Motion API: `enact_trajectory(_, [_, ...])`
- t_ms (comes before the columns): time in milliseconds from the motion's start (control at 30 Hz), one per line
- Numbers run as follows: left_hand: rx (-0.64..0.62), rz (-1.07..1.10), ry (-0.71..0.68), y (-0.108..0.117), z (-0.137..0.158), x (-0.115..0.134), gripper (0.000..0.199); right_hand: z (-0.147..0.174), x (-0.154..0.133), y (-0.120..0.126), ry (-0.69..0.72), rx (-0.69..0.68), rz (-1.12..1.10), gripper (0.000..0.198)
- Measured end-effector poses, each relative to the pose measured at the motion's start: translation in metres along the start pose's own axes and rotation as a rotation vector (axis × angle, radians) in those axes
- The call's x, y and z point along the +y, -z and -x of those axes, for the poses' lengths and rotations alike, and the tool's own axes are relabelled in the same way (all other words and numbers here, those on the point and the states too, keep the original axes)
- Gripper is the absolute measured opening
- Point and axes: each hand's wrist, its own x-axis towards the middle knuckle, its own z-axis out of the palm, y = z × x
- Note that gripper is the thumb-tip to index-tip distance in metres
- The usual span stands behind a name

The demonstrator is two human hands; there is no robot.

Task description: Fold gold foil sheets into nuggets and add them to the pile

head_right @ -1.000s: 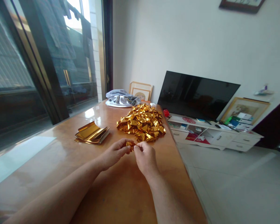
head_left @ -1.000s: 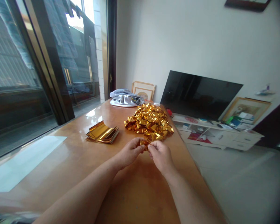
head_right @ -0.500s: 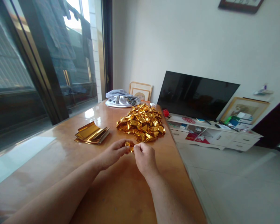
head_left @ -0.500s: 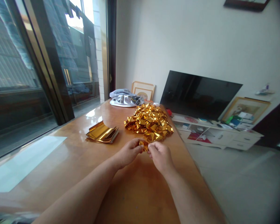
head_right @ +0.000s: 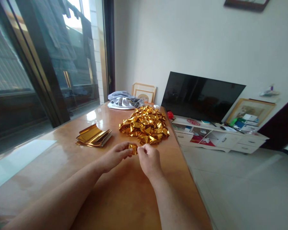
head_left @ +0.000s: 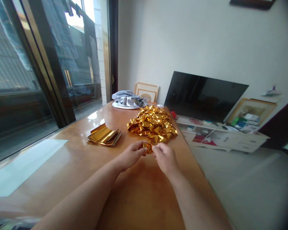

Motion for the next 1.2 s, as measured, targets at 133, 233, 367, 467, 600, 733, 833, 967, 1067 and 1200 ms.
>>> enact_trajectory(133, [0.007, -0.004, 0.01, 0.0, 0.001, 0.003, 0.034, 0.0, 0.0, 0.001, 0.023, -0.005, -0.005, 0.029])
enact_trajectory(233, [0.006, -0.005, 0.012, 0.0, 0.0, 0.001, 0.03, 0.0, -0.002, -0.001, 0.04, -0.022, -0.016, 0.026])
enact_trajectory(367, [-0.015, -0.007, 0.013, 0.001, -0.001, -0.003, 0.03, 0.0, 0.0, -0.002, 0.038, -0.033, -0.028, 0.027])
enact_trajectory(467, [-0.032, 0.016, 0.024, 0.003, -0.002, -0.006, 0.038, -0.003, 0.003, -0.001, 0.005, 0.011, -0.004, 0.029])
enact_trajectory(600, [0.021, 0.085, 0.018, 0.009, -0.004, -0.011, 0.05, -0.008, 0.006, 0.001, -0.021, 0.078, 0.048, 0.03])
enact_trajectory(733, [0.105, 0.143, 0.012, 0.015, -0.007, -0.018, 0.057, -0.01, 0.008, 0.003, -0.039, 0.097, 0.063, 0.03])
enact_trajectory(833, [0.137, 0.164, 0.014, 0.018, -0.008, -0.019, 0.057, -0.011, 0.011, 0.003, -0.05, 0.106, 0.05, 0.03])
enact_trajectory(967, [0.164, 0.134, 0.001, 0.021, -0.008, -0.017, 0.052, -0.014, 0.014, 0.005, -0.035, 0.133, 0.086, 0.031])
enact_trajectory(1067, [0.179, 0.067, -0.034, 0.021, -0.007, -0.016, 0.04, -0.016, 0.017, 0.007, -0.032, 0.145, 0.109, 0.031])
enact_trajectory(1200, [0.209, -0.038, -0.075, 0.019, -0.008, -0.022, 0.028, -0.017, 0.019, 0.006, -0.012, 0.152, 0.136, 0.031])
